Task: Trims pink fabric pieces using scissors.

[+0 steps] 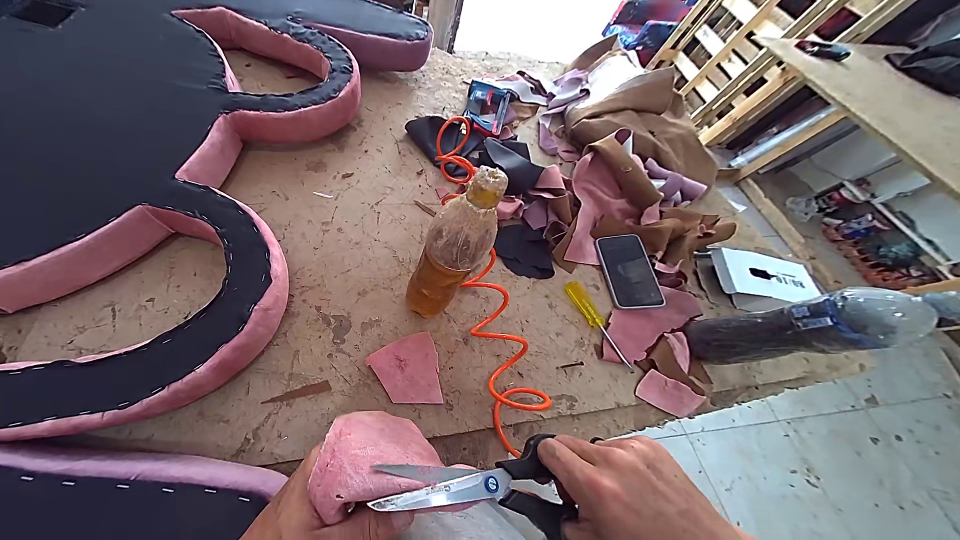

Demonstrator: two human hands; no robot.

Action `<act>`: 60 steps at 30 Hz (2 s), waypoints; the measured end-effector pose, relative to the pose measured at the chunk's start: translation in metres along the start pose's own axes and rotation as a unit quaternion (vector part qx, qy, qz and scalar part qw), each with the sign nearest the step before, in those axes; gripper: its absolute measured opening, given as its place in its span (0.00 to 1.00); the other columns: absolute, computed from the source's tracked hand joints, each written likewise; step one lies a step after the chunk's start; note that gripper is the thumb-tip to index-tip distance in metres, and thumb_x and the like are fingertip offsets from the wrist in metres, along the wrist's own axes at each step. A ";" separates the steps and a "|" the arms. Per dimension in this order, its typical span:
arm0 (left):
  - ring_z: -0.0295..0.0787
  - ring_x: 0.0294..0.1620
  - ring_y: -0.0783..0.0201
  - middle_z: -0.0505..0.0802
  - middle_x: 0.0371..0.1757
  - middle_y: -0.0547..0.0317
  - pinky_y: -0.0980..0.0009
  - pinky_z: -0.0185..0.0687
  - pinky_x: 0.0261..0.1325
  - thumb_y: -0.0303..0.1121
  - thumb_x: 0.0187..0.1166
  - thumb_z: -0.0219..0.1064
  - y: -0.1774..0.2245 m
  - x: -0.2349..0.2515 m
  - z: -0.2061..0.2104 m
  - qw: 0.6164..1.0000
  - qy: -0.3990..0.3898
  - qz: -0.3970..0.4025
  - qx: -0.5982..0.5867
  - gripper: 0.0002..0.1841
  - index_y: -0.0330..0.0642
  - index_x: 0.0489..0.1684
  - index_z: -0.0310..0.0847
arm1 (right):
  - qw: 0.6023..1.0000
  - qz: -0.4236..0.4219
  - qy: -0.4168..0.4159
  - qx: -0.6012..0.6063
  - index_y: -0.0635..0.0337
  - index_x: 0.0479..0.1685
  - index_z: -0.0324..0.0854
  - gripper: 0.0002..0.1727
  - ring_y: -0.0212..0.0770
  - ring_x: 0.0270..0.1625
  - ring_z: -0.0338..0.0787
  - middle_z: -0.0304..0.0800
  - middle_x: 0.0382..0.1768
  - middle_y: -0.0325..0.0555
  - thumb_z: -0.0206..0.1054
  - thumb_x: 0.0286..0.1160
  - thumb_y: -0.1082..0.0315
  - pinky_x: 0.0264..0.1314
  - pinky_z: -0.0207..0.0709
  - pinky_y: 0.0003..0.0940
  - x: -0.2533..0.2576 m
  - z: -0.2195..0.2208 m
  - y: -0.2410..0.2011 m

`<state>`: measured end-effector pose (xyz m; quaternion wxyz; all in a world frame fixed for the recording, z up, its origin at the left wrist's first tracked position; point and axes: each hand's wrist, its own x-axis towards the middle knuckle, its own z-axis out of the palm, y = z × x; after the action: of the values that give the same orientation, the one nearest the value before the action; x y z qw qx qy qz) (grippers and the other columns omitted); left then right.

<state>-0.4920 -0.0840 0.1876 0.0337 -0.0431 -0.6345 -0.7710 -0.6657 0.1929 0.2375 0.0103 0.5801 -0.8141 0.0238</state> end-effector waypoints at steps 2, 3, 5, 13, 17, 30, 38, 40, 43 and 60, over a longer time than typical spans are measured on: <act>0.93 0.44 0.73 0.96 0.48 0.64 0.71 0.92 0.52 0.30 0.80 0.72 -0.001 0.000 -0.002 1.000 -0.016 0.001 0.013 0.11 0.47 0.57 0.87 | 1.000 0.005 -0.006 0.012 0.51 0.21 0.76 0.19 0.38 0.09 0.74 0.73 0.12 0.37 0.77 0.43 0.49 0.07 0.58 0.35 0.000 0.001 -0.002; 0.92 0.43 0.74 0.96 0.47 0.64 0.73 0.91 0.50 0.30 0.81 0.71 -0.001 0.000 -0.003 1.000 -0.022 -0.002 0.012 0.10 0.47 0.56 0.88 | 1.000 0.003 -0.001 0.010 0.51 0.20 0.76 0.17 0.38 0.09 0.73 0.73 0.12 0.37 0.75 0.45 0.51 0.07 0.57 0.35 -0.001 0.002 -0.002; 0.92 0.41 0.75 0.96 0.45 0.65 0.74 0.91 0.48 0.32 0.82 0.70 -0.001 0.000 -0.004 1.000 -0.027 -0.011 0.008 0.08 0.46 0.55 0.88 | 1.000 -0.004 0.010 -0.005 0.51 0.18 0.74 0.14 0.38 0.08 0.71 0.70 0.10 0.37 0.71 0.52 0.54 0.07 0.55 0.34 -0.001 0.003 0.000; 0.90 0.38 0.79 0.95 0.43 0.69 0.78 0.89 0.46 0.31 0.83 0.69 0.002 0.001 -0.005 0.999 -0.033 -0.015 0.003 0.07 0.48 0.53 0.87 | 1.000 -0.001 0.019 -0.020 0.52 0.19 0.74 0.14 0.38 0.08 0.70 0.69 0.11 0.37 0.70 0.52 0.53 0.07 0.54 0.33 -0.001 0.000 0.000; 0.89 0.40 0.80 0.95 0.45 0.68 0.79 0.88 0.48 0.29 0.83 0.67 0.004 0.002 -0.006 0.999 -0.045 -0.004 0.005 0.08 0.47 0.54 0.87 | 1.000 -0.003 0.024 -0.018 0.53 0.20 0.74 0.14 0.38 0.08 0.71 0.70 0.11 0.38 0.70 0.51 0.53 0.06 0.54 0.34 0.000 -0.001 0.001; 0.94 0.53 0.69 0.96 0.52 0.63 0.66 0.91 0.60 0.30 0.78 0.74 0.002 0.001 -0.001 0.999 -0.019 -0.003 -0.034 0.14 0.49 0.60 0.87 | 0.999 -0.011 0.030 -0.036 0.51 0.19 0.73 0.15 0.37 0.08 0.69 0.68 0.11 0.37 0.65 0.63 0.52 0.07 0.53 0.33 0.001 -0.002 0.003; 0.93 0.56 0.71 0.96 0.54 0.65 0.68 0.90 0.64 0.29 0.79 0.73 -0.002 0.003 -0.003 0.999 -0.012 0.033 0.041 0.13 0.46 0.59 0.86 | 0.999 -0.005 0.024 -0.033 0.51 0.19 0.73 0.15 0.37 0.08 0.70 0.69 0.11 0.37 0.67 0.59 0.52 0.07 0.54 0.33 -0.001 -0.003 0.002; 0.93 0.55 0.71 0.96 0.53 0.65 0.68 0.90 0.64 0.30 0.80 0.73 -0.003 0.002 -0.004 0.999 -0.011 0.032 0.040 0.12 0.47 0.59 0.86 | 0.999 -0.006 0.026 -0.030 0.52 0.19 0.73 0.13 0.38 0.08 0.69 0.68 0.10 0.37 0.65 0.62 0.55 0.08 0.53 0.33 -0.001 -0.004 0.002; 0.92 0.55 0.72 0.95 0.54 0.65 0.69 0.90 0.63 0.31 0.80 0.72 -0.004 0.003 -0.004 0.999 -0.016 0.036 0.036 0.13 0.48 0.60 0.87 | 0.999 -0.002 0.020 -0.039 0.52 0.21 0.74 0.16 0.38 0.09 0.70 0.70 0.12 0.37 0.70 0.52 0.51 0.07 0.54 0.33 0.000 -0.006 0.000; 0.91 0.55 0.75 0.95 0.54 0.66 0.71 0.88 0.64 0.30 0.81 0.71 0.001 0.000 -0.006 0.997 -0.022 0.039 0.062 0.11 0.46 0.59 0.86 | 0.999 0.006 0.010 -0.044 0.54 0.21 0.75 0.16 0.40 0.09 0.73 0.72 0.13 0.41 0.72 0.53 0.53 0.08 0.56 0.35 0.001 -0.016 -0.001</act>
<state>-0.4918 -0.0897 0.1879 0.0524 -0.0832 -0.6796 -0.7270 -0.6650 0.1919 0.2535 0.0434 0.5741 -0.8176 -0.0058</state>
